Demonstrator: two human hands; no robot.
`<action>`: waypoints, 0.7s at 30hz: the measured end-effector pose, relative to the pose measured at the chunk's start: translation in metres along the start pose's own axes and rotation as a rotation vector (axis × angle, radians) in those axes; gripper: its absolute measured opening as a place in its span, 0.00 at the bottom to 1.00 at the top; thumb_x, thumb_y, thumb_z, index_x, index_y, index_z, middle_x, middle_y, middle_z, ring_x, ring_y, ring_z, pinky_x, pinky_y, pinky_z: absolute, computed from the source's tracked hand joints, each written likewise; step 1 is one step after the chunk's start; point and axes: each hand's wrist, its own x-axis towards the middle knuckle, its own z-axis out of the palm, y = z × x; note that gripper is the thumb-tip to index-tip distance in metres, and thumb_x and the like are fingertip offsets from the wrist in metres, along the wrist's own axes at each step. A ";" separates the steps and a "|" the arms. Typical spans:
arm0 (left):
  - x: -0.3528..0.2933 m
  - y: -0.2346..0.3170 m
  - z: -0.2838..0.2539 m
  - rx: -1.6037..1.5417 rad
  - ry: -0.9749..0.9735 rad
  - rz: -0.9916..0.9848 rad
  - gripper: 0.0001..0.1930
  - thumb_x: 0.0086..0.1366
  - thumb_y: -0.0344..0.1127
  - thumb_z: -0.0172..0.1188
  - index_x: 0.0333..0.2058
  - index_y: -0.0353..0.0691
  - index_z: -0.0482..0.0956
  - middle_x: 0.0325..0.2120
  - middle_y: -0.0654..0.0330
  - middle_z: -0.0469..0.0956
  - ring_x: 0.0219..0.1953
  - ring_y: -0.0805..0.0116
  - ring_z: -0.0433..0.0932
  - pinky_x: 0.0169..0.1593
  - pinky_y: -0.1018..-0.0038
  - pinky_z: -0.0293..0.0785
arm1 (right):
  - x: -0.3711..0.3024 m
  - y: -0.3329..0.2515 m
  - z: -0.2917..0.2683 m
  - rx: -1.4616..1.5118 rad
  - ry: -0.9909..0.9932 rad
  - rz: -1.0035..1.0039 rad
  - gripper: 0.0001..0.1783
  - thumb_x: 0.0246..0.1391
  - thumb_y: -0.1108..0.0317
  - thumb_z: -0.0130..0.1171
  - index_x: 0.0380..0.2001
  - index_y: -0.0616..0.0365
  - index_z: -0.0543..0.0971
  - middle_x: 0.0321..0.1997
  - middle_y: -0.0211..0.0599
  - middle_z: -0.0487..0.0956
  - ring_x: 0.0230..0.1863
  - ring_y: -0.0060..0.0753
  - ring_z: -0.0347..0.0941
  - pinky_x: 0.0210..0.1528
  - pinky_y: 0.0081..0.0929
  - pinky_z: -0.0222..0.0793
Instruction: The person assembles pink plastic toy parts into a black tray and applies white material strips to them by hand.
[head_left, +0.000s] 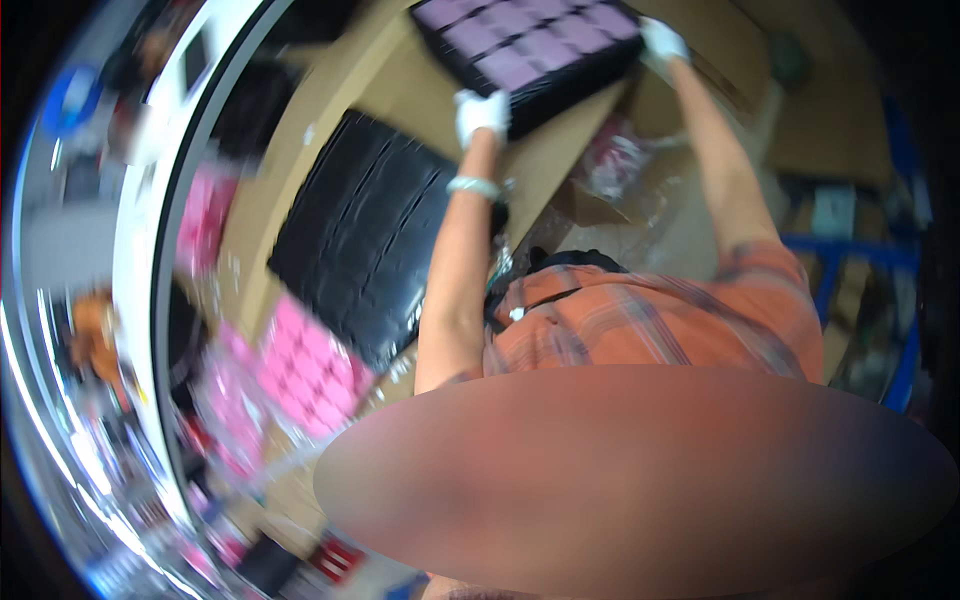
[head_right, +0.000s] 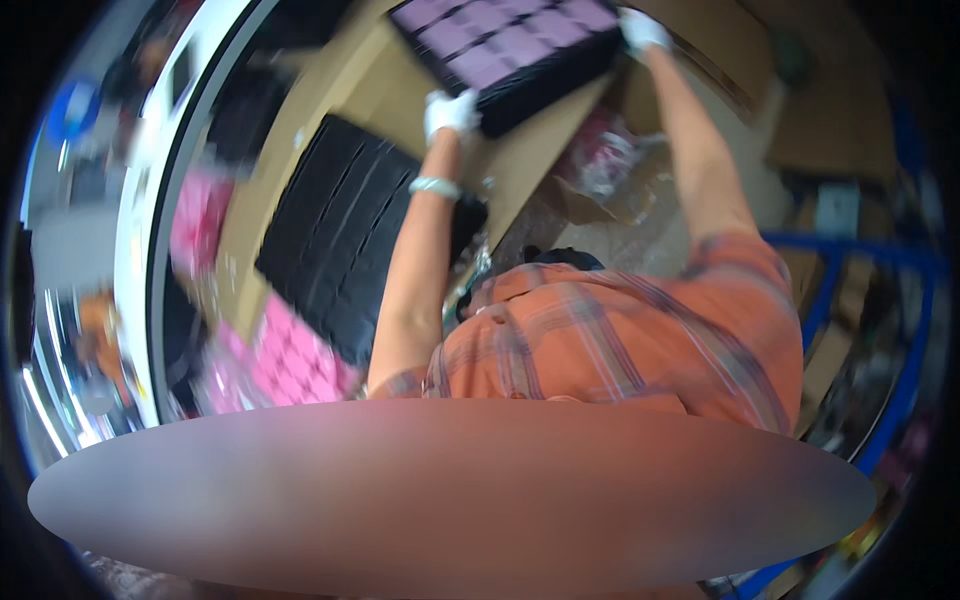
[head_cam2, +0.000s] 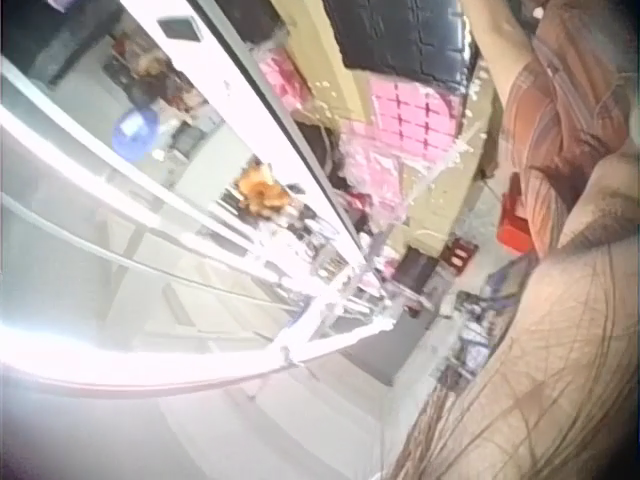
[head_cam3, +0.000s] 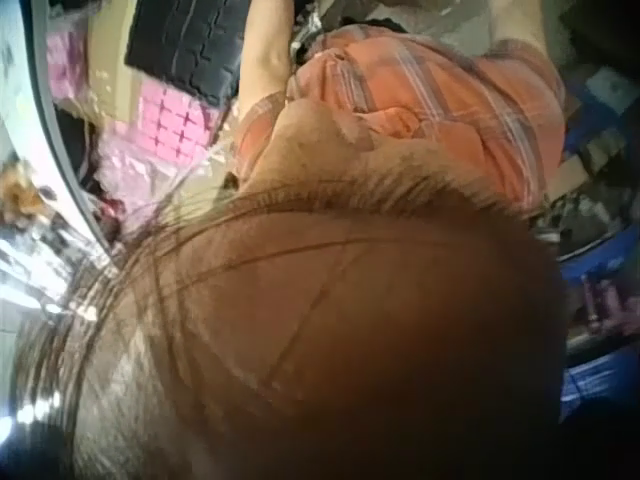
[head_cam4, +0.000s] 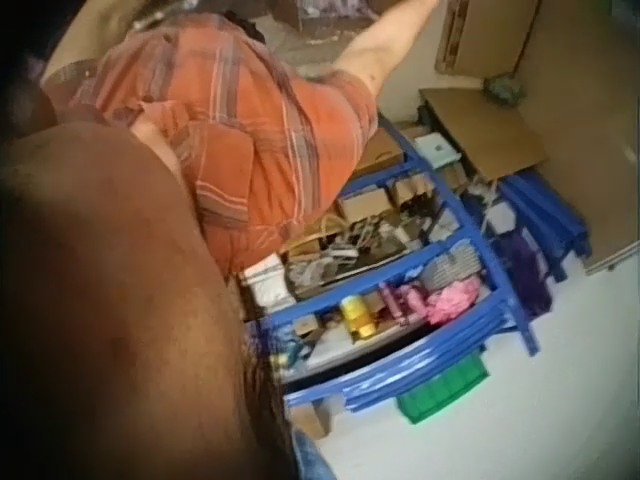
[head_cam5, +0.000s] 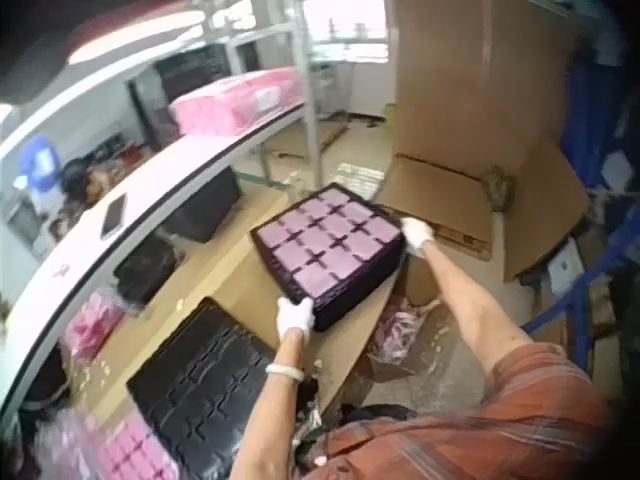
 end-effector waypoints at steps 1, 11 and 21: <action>0.048 -0.081 -0.011 0.273 0.196 0.231 0.35 0.55 0.47 0.58 0.56 0.27 0.65 0.31 0.45 0.82 0.31 0.50 0.82 0.34 0.58 0.78 | -0.013 -0.088 0.001 -0.070 -0.026 -0.267 0.24 0.61 0.48 0.41 0.47 0.50 0.79 0.51 0.42 0.80 0.48 0.50 0.76 0.51 0.46 0.70; -0.322 -0.051 -0.221 -0.284 -0.135 0.346 0.14 0.63 0.44 0.56 0.37 0.42 0.84 0.27 0.61 0.82 0.26 0.72 0.80 0.32 0.76 0.76 | -0.212 -0.081 -0.014 0.878 -0.230 0.125 0.19 0.62 0.57 0.55 0.50 0.57 0.80 0.39 0.36 0.81 0.36 0.26 0.75 0.41 0.23 0.71; -0.439 -0.359 -0.270 0.377 0.821 -0.712 0.28 0.57 0.51 0.63 0.46 0.31 0.76 0.43 0.44 0.80 0.40 0.46 0.81 0.46 0.59 0.76 | -0.361 -0.341 -0.082 0.936 -0.608 -0.559 0.18 0.67 0.63 0.48 0.51 0.61 0.79 0.40 0.32 0.81 0.38 0.18 0.73 0.45 0.18 0.68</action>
